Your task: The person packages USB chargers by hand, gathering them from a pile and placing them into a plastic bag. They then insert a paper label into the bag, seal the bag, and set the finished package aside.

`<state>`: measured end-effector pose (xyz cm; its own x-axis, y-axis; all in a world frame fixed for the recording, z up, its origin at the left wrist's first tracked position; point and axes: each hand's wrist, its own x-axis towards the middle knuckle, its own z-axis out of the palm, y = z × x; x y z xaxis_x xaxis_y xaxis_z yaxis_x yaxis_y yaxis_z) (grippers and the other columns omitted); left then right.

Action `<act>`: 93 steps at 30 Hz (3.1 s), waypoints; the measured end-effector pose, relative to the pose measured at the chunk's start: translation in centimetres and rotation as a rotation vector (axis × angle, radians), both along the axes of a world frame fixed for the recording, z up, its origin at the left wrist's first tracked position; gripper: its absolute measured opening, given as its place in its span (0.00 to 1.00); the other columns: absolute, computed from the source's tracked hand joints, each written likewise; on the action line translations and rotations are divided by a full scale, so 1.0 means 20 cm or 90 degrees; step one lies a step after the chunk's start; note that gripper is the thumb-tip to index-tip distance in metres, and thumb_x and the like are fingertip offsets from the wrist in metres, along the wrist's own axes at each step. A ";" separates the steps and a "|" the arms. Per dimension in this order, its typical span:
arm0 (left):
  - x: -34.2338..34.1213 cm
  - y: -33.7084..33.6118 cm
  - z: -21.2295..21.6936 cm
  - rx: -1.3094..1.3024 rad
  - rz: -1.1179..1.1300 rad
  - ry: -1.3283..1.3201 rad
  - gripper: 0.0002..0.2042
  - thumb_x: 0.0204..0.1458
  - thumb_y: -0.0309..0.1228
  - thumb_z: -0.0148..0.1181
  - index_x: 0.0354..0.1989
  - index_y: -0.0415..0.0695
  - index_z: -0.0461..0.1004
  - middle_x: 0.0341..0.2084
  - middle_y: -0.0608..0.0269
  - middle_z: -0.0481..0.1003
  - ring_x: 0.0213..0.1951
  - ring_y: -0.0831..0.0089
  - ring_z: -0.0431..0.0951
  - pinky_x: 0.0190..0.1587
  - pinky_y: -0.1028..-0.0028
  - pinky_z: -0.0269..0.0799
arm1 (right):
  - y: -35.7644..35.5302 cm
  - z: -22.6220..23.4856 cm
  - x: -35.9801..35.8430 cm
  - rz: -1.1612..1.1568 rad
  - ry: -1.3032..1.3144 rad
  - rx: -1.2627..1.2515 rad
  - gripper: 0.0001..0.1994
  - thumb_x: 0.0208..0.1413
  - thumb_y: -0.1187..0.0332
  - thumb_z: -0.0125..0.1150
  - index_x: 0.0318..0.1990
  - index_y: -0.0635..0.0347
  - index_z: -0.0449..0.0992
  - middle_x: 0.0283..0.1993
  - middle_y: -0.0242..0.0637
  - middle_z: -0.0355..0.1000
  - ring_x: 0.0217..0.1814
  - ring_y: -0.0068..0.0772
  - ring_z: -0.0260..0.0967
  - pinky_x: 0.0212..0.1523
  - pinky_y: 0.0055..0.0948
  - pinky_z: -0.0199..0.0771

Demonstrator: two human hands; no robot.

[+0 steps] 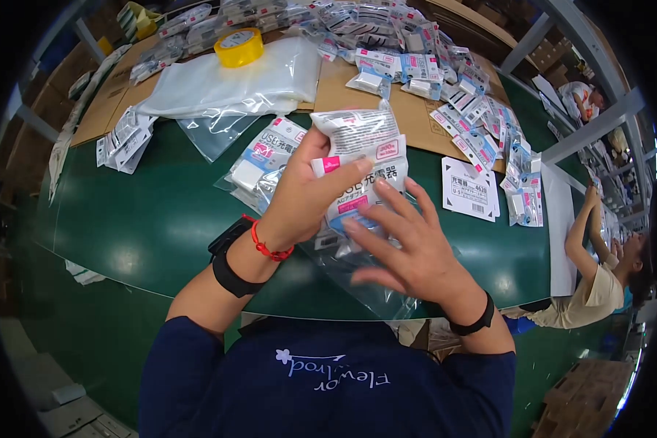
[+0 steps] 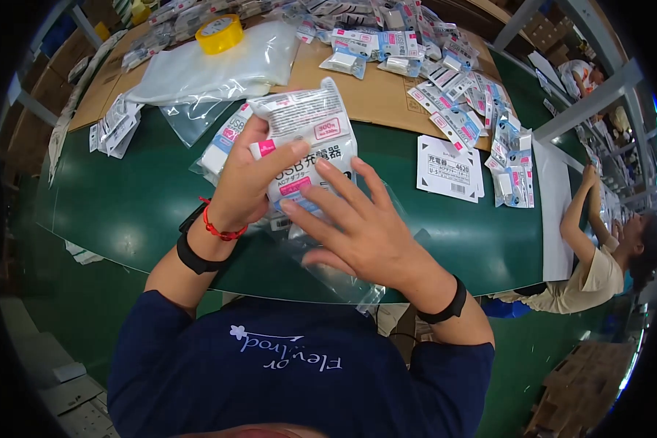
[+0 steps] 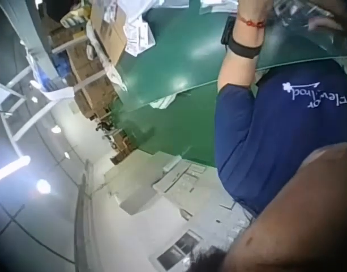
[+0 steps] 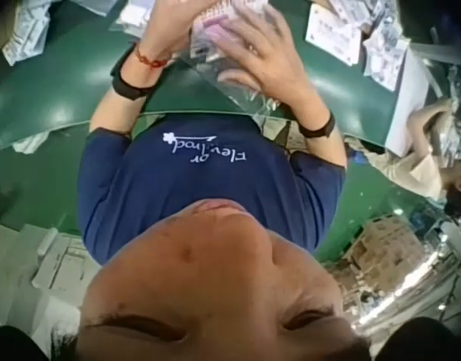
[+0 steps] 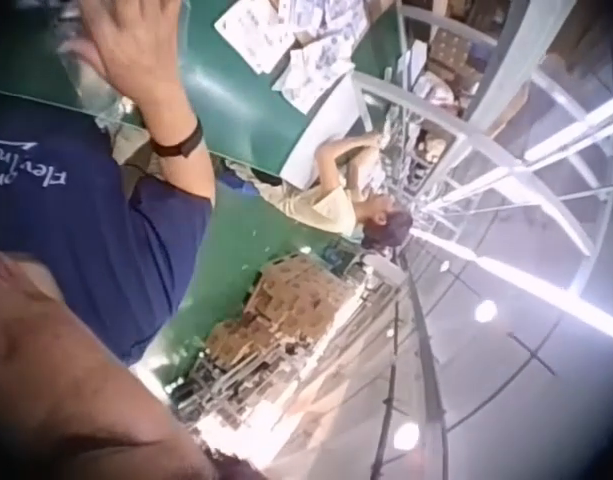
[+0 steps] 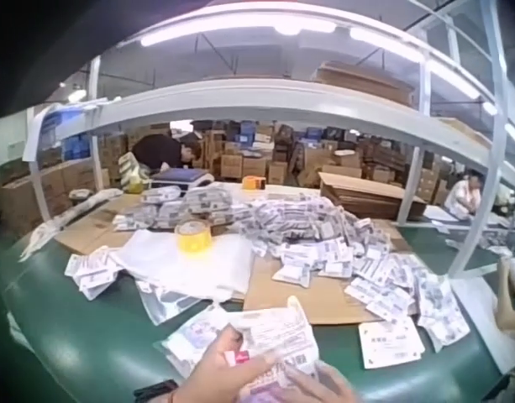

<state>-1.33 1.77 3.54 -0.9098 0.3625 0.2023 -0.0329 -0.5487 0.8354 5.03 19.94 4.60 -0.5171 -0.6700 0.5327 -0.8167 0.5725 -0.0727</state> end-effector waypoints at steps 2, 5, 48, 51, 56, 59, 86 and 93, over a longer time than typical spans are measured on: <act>0.02 -0.02 0.02 0.040 -0.031 -0.007 0.29 0.52 0.19 0.57 0.63 0.41 0.55 0.54 0.58 0.67 0.54 0.72 0.70 0.56 0.70 0.67 | 0.01 -0.01 0.01 0.004 -0.053 -0.061 0.29 0.47 0.64 0.66 0.59 0.57 0.67 0.50 0.38 0.68 0.60 0.44 0.65 0.61 0.46 0.59; 0.05 0.01 0.06 0.028 -0.066 0.030 0.31 0.51 0.19 0.57 0.64 0.41 0.53 0.55 0.57 0.66 0.56 0.71 0.69 0.57 0.71 0.65 | 0.00 -0.06 0.02 0.018 -0.388 -0.737 0.28 0.55 0.66 0.61 0.62 0.62 0.61 0.54 0.37 0.67 0.57 0.34 0.65 0.61 0.38 0.60; 0.42 0.03 -0.20 -0.445 -0.622 -0.299 0.15 0.53 0.37 0.62 0.44 0.41 0.72 0.29 0.61 0.75 0.29 0.72 0.77 0.25 0.76 0.73 | 0.42 -0.29 0.09 -0.215 -0.983 -0.547 0.21 0.55 0.70 0.60 0.55 0.66 0.68 0.46 0.33 0.74 0.44 0.20 0.70 0.47 0.23 0.72; 0.46 0.08 -0.25 -0.343 -0.621 -0.437 0.19 0.55 0.39 0.59 0.50 0.40 0.69 0.32 0.59 0.75 0.30 0.74 0.77 0.25 0.77 0.75 | 0.41 -0.30 0.04 -0.142 -1.060 -0.576 0.21 0.55 0.70 0.60 0.55 0.65 0.68 0.46 0.34 0.74 0.44 0.22 0.71 0.47 0.24 0.72; 0.53 0.25 -0.34 -0.269 -0.593 -0.466 0.21 0.58 0.41 0.55 0.53 0.38 0.67 0.36 0.55 0.75 0.30 0.74 0.77 0.25 0.76 0.75 | 0.33 -0.32 -0.05 -0.176 -1.033 -0.496 0.20 0.55 0.69 0.61 0.55 0.66 0.68 0.46 0.34 0.74 0.44 0.23 0.72 0.47 0.25 0.73; 0.57 0.33 -0.40 -0.240 -0.534 -0.491 0.22 0.58 0.43 0.53 0.51 0.36 0.67 0.33 0.54 0.75 0.25 0.73 0.76 0.21 0.76 0.74 | 0.31 -0.31 -0.09 -0.182 -1.062 -0.516 0.20 0.55 0.68 0.60 0.54 0.66 0.68 0.47 0.35 0.73 0.45 0.23 0.71 0.48 0.25 0.72; 0.38 0.11 -0.22 -0.426 -0.701 0.348 0.15 0.61 0.39 0.48 0.41 0.39 0.74 0.35 0.51 0.76 0.33 0.59 0.75 0.40 0.65 0.70 | -0.04 -0.32 -0.07 -0.144 -1.209 -0.669 0.20 0.60 0.66 0.55 0.56 0.66 0.65 0.49 0.46 0.72 0.46 0.36 0.74 0.41 0.29 0.79; 0.13 -0.10 -0.27 -0.811 0.110 0.654 0.24 0.52 0.36 0.57 0.56 0.37 0.66 0.56 0.51 0.67 0.59 0.53 0.64 0.61 0.60 0.58 | 0.11 -0.36 0.01 -0.126 -1.166 -0.643 0.24 0.60 0.66 0.55 0.62 0.63 0.59 0.50 0.41 0.71 0.47 0.32 0.73 0.44 0.27 0.76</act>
<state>1.28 -0.23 -1.87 -0.6359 0.6725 0.3786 0.7708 0.5289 0.3550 5.23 22.10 -2.66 -0.7597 -0.4257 -0.4916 0.5867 -0.1226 -0.8005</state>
